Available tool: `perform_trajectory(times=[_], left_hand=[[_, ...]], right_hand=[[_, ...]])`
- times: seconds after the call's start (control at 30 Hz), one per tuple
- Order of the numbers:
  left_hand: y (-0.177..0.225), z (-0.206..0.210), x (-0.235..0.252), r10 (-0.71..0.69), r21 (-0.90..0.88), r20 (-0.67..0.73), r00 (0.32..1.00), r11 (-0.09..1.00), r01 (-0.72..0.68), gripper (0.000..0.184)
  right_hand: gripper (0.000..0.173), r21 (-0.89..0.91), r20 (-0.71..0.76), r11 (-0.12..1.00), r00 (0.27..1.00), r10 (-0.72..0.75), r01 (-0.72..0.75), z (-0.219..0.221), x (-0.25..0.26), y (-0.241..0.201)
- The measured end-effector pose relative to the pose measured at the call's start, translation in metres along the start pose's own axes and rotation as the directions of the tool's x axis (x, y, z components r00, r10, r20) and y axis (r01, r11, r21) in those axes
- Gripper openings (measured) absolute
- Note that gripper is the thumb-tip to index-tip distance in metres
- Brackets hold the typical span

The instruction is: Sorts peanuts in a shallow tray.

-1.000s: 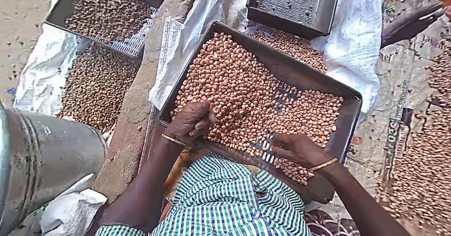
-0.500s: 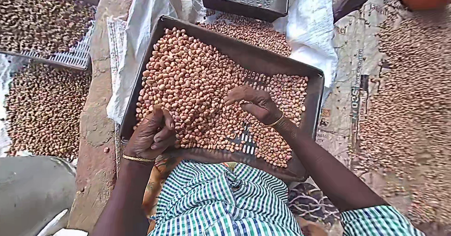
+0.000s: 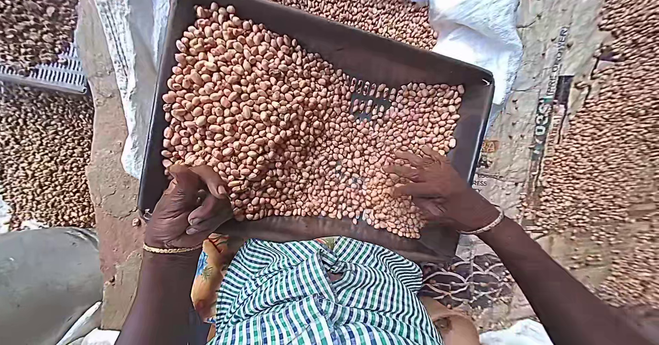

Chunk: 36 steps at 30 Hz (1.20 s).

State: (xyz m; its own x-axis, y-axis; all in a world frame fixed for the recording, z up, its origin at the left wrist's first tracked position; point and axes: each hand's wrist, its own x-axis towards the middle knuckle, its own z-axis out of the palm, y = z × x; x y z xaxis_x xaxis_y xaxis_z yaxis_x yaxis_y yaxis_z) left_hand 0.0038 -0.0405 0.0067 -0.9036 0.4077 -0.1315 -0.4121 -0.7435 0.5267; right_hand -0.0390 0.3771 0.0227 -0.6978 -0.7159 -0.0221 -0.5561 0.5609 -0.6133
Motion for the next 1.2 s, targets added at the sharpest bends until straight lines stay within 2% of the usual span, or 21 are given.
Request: perform_trajectory(times=[0.03, 0.1, 0.17, 0.2, 0.3, 0.37, 0.43, 0.5, 0.6, 0.67, 0.73, 0.83, 0.9, 0.93, 0.97, 1.0, 1.03, 1.07, 1.1, 1.13, 1.2], left_hand=[[0.0, 0.0, 0.0, 0.001, 0.003, -0.002, 1.0, 1.0, -0.001, 0.038], [0.001, 0.001, 0.0, 0.001, 0.004, -0.021, 1.0, 1.0, -0.001, 0.039], [0.002, 0.002, -0.001, -0.006, 0.007, -0.032, 0.999, 1.0, 0.007, 0.039], [0.001, 0.003, -0.001, -0.004, 0.018, -0.043, 0.999, 1.0, 0.004, 0.039], [0.0, 0.004, -0.002, 0.013, 0.049, -0.054, 0.998, 0.999, -0.01, 0.039], [0.0, 0.003, 0.0, 0.024, 0.048, -0.037, 0.999, 0.999, -0.022, 0.039], [0.0, 0.002, -0.001, 0.028, 0.055, -0.027, 0.999, 0.998, -0.027, 0.038], [0.0, 0.002, -0.003, 0.028, 0.06, -0.041, 0.999, 0.998, -0.026, 0.037], [0.0, 0.002, -0.001, 0.032, 0.093, -0.029, 0.999, 0.995, -0.029, 0.038], [0.0, 0.002, -0.002, 0.043, 0.097, -0.017, 0.999, 0.994, -0.041, 0.039], [0.0, 0.001, -0.003, 0.045, 0.101, -0.016, 0.999, 0.994, -0.043, 0.039], [0.0, 0.002, -0.002, 0.044, 0.11, -0.022, 0.999, 0.993, -0.042, 0.039], [0.0, 0.002, -0.002, 0.052, 0.106, -0.018, 0.998, 0.993, -0.05, 0.039], [0.0, 0.002, -0.002, 0.054, 0.109, -0.016, 0.998, 0.993, -0.052, 0.04], [0.0, 0.002, -0.002, 0.053, 0.113, -0.008, 0.999, 0.992, -0.052, 0.04], [0.0, 0.001, -0.001, 0.055, 0.12, 0.011, 0.998, 0.991, -0.056, 0.039], [0.0, -0.001, -0.001, 0.059, 0.127, 0.027, 0.998, 0.99, -0.062, 0.039], [0.0, -0.001, -0.003, 0.061, 0.134, 0.027, 0.998, 0.989, -0.064, 0.038], [0.0, 0.0, -0.004, 0.058, 0.138, 0.02, 0.998, 0.989, -0.06, 0.038], [0.0, 0.001, -0.002, 0.055, 0.14, 0.019, 0.998, 0.989, -0.057, 0.038], [0.0, 0.002, -0.001, 0.061, 0.131, 0.013, 0.998, 0.989, -0.063, 0.04]], right_hand=[[0.027, 0.112, -0.13, 0.986, 0.982, 0.136, -0.122, 0.002, 0.005, -0.005], [0.027, 0.386, -0.286, 0.873, 0.861, 0.42, -0.298, 0.01, 0.025, -0.003], [0.022, 0.507, -0.383, 0.788, 0.727, 0.57, -0.351, 0.015, 0.046, 0.003], [0.021, 0.51, -0.414, 0.786, 0.701, 0.58, -0.349, 0.015, 0.053, 0.002], [0.02, 0.335, -0.397, 0.887, 0.806, 0.439, -0.318, 0.025, 0.058, -0.016], [0.016, 0.194, -0.4, 0.928, 0.838, 0.371, -0.318, 0.031, 0.054, -0.024], [0.013, 0.071, -0.383, 0.938, 0.859, 0.339, -0.338, 0.032, 0.045, -0.029], [0.012, -0.102, -0.314, 0.949, 0.915, 0.253, -0.298, 0.039, 0.038, -0.034], [0.011, -0.367, -0.302, 0.901, 0.946, 0.119, -0.231, 0.06, 0.04, -0.037], [0.01, -0.481, -0.263, 0.843, 0.957, 0.121, -0.239, 0.067, 0.043, -0.042], [0.007, -0.525, -0.204, 0.814, 0.965, 0.166, -0.251, 0.067, 0.047, -0.051], [0.01, -0.555, -0.214, 0.782, 0.957, 0.197, -0.285, 0.067, 0.049, -0.049], [0.011, -0.452, -0.231, 0.839, 0.949, 0.216, -0.302, 0.065, 0.049, -0.041], [0.009, -0.307, -0.255, 0.901, 0.939, 0.231, -0.305, 0.059, 0.048, -0.035], [0.009, -0.078, -0.3, 0.948, 0.915, 0.271, -0.307, 0.052, 0.046, -0.03], [0.011, 0.242, -0.335, 0.926, 0.871, 0.36, -0.289, 0.043, 0.044, -0.025], [0.017, 0.554, -0.315, 0.799, 0.829, 0.462, -0.235, 0.035, 0.043, -0.023], [0.024, 0.756, -0.234, 0.623, 0.805, 0.544, -0.201, 0.031, 0.041, -0.022], [0.025, 0.815, -0.145, 0.53, 0.805, 0.575, -0.232, 0.031, 0.036, -0.023], [0.023, 0.791, -0.092, 0.534, 0.805, 0.587, -0.299, 0.033, 0.031, -0.026], [0.014, 0.514, -0.062, 0.737, 0.838, 0.542, -0.439, 0.04, 0.027, -0.039]])
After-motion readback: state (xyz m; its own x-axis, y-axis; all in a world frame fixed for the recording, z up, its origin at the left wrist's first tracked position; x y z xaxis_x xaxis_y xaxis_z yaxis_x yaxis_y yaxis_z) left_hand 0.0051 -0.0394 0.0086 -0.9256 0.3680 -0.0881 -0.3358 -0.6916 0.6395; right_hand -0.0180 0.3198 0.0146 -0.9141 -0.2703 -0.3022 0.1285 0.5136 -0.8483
